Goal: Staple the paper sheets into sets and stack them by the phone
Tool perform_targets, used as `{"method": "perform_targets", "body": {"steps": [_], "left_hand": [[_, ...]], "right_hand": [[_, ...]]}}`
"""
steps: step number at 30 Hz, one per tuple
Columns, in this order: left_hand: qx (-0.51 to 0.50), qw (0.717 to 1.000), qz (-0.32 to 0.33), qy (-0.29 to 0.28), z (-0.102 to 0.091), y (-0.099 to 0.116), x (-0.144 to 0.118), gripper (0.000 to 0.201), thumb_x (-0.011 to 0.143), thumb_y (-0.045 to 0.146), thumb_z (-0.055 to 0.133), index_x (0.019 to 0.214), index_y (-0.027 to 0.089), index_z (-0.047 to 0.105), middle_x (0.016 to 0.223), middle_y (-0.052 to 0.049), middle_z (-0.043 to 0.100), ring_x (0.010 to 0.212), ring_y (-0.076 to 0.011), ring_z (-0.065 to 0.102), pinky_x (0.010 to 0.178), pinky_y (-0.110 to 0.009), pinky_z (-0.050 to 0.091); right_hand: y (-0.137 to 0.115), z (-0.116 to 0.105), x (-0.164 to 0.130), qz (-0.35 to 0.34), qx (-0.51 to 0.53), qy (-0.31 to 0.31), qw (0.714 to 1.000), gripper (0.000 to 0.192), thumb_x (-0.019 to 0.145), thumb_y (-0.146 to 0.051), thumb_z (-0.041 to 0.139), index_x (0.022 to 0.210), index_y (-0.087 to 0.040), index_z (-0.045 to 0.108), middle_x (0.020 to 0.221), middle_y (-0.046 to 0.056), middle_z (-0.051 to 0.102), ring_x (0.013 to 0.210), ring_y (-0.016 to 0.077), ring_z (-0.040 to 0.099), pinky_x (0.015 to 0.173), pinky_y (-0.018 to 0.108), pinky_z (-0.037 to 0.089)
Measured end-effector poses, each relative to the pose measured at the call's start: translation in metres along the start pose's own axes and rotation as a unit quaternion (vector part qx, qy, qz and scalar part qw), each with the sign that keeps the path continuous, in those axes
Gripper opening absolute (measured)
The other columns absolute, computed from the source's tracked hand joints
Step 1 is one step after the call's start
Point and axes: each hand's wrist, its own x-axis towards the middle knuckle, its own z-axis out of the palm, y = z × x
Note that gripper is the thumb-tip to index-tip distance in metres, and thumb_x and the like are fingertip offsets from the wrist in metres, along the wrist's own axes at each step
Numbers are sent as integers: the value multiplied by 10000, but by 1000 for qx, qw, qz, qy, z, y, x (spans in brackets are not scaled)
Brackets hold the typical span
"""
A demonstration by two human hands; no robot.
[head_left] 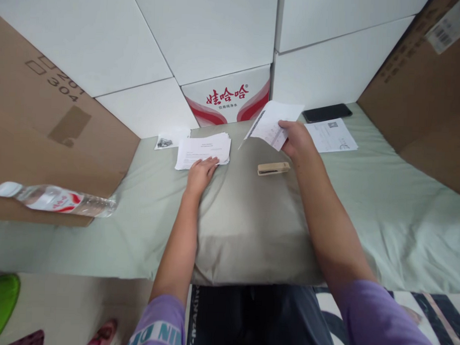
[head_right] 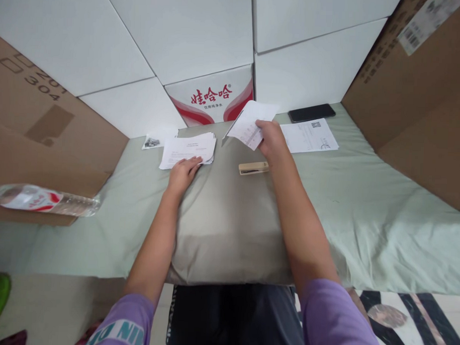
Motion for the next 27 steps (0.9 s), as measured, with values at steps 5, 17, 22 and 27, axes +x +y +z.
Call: {"method": "perform_targets", "body": {"steps": [5,17,22,27], "left_hand": [[-7,997,-20,70,6,-9,3,328,1008,385,518,1139,255,789,1163,-79,781,1108,-265,728,1010,-421,494],[5,999,-26,-22,-4,11,7,467,925,455,646,1356,277,672,1427,-43,651,1400,-268,537,1168,-436,386],[-3,1000,-5,-21,-1,13,9,362,967,348,561,1283,271,720,1395,-16,673,1386,-229,555,1148,-396,416],[10,999,-35,9,2,11,10,376,1012,329,466,1261,267,740,1295,-39,733,1253,-245,659,1009,-370,503]], "right_hand": [[-5,11,-13,13,-1,2,1000,269,832,-94,540,1068,-165,647,937,90,747,925,254,738,862,493,615],[1,10,-7,-29,-44,-29,998,350,817,-107,549,1148,-174,643,1009,101,747,1017,278,728,882,513,614],[-2,11,-10,-14,-37,-38,998,297,832,-127,548,1109,-169,646,1025,113,742,1033,273,724,894,488,616],[-1,14,-16,-1,-23,-39,999,283,814,-130,563,1082,-170,645,992,104,740,998,271,731,888,489,618]]}}
